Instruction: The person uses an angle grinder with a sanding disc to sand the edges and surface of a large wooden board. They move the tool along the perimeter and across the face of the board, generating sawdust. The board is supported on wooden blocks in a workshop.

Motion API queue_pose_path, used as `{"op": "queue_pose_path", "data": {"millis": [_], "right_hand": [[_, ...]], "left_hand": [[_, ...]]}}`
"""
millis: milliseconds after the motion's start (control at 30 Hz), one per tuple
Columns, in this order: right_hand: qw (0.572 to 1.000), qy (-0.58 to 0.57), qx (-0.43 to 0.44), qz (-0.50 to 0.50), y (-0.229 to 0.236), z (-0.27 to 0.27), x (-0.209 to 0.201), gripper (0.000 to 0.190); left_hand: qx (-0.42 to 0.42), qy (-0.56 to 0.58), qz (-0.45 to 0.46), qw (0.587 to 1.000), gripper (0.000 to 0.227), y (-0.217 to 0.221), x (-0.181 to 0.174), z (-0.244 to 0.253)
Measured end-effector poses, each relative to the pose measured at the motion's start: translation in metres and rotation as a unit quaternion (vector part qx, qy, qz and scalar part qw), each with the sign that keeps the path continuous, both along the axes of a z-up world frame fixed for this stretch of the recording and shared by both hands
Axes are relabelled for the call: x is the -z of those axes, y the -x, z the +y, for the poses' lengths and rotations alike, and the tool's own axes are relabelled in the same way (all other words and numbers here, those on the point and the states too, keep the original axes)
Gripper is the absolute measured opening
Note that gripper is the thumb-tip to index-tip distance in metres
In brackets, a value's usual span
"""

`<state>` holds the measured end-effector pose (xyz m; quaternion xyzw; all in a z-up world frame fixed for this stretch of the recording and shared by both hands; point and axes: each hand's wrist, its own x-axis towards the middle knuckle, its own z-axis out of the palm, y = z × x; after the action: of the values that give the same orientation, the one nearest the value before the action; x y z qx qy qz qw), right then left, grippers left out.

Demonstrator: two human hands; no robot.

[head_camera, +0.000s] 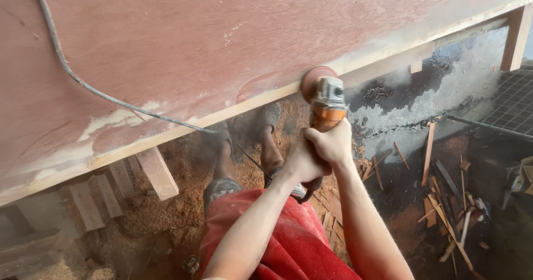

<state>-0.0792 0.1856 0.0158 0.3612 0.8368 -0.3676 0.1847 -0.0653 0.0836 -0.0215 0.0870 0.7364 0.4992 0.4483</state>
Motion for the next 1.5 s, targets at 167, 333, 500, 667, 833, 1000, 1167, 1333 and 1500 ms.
{"op": "queue_pose_path", "data": {"millis": [167,333,500,667,833,1000,1167,1333,1500], "right_hand": [[0.999,0.02,-0.026,0.037,-0.005,-0.034,0.006,0.06],[0.994,0.04,-0.096,-0.028,-0.012,-0.033,0.008,0.062],[1.0,-0.014,-0.016,-0.002,0.001,0.051,-0.002,0.065],[0.999,-0.05,0.006,-0.014,0.015,0.136,0.003,0.05],[0.998,-0.048,0.031,-0.011,0.025,0.209,0.015,0.037],[0.992,-0.024,0.125,0.013,0.04,0.257,0.019,0.028],[0.996,-0.005,0.084,0.014,0.042,0.225,0.024,0.032],[1.0,-0.001,0.009,0.026,0.031,0.138,0.019,0.04],[0.999,-0.014,-0.035,0.024,0.024,0.06,0.008,0.049]], "left_hand": [[-0.067,-0.016,0.006,0.998,0.052,-0.028,0.009,-0.022],[-0.491,-0.378,-0.344,0.706,0.048,-0.062,0.013,-0.006],[-0.065,-0.008,-0.029,0.997,0.05,-0.033,0.012,0.066],[-0.037,-0.009,-0.053,0.998,0.072,0.009,-0.004,0.139],[-0.048,-0.065,-0.006,0.997,0.065,0.03,0.003,0.205],[0.048,-0.045,0.005,0.998,0.069,0.056,0.017,0.253],[0.046,-0.019,-0.051,0.997,0.064,0.057,0.016,0.221],[-0.048,0.001,-0.023,0.999,0.088,0.031,0.008,0.132],[-0.087,0.01,-0.008,0.996,0.072,0.007,0.008,0.064]]}}
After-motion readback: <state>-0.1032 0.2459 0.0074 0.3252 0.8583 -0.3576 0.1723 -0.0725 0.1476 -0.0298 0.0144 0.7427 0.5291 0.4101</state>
